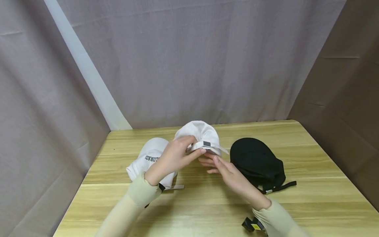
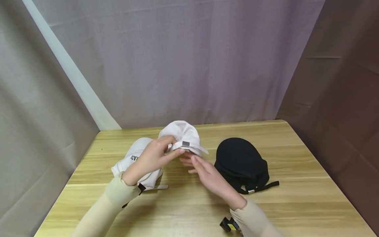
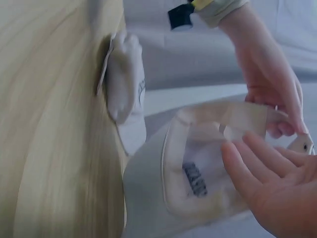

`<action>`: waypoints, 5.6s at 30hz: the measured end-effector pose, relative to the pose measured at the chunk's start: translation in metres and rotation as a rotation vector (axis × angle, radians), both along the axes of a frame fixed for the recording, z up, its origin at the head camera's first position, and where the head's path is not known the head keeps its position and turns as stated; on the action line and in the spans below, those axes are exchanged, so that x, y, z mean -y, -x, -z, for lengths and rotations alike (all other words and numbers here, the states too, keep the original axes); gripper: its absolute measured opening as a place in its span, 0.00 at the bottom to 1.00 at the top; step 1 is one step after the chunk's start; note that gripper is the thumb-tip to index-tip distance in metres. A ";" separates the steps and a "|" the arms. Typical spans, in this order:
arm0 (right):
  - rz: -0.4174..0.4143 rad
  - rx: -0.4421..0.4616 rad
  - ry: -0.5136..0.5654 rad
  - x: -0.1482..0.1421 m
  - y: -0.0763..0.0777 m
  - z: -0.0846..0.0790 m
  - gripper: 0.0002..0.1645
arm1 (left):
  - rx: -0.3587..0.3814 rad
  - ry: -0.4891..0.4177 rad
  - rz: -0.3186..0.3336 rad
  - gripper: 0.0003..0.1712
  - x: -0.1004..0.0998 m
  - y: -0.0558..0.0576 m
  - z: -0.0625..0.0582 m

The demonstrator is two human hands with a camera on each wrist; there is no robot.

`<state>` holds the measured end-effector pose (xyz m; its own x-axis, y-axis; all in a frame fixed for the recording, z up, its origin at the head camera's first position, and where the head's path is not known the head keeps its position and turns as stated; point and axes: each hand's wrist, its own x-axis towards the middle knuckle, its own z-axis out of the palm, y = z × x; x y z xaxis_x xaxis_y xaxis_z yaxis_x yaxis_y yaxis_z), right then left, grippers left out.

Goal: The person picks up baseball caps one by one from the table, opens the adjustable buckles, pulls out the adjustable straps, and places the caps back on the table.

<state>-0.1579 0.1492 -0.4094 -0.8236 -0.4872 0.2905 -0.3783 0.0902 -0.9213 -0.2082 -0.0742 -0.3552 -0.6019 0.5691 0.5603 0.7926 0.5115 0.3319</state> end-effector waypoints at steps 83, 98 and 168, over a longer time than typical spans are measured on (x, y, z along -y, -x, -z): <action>-0.197 0.455 0.955 0.033 -0.010 0.006 0.38 | -0.097 0.021 -0.229 0.12 -0.027 -0.041 0.032; -0.193 0.443 0.919 0.037 -0.011 0.004 0.37 | -0.081 -0.108 -0.177 0.14 -0.012 -0.042 0.029; 0.407 -0.697 -0.458 0.009 -0.007 -0.020 0.25 | 0.163 0.056 -0.006 0.11 -0.008 -0.039 0.027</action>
<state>-0.1508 0.1404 -0.3897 -0.6681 -0.3882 0.6348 -0.6923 0.6369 -0.3391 -0.1695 -0.0661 -0.3822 -0.6856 0.5930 0.4223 0.7275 0.5374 0.4266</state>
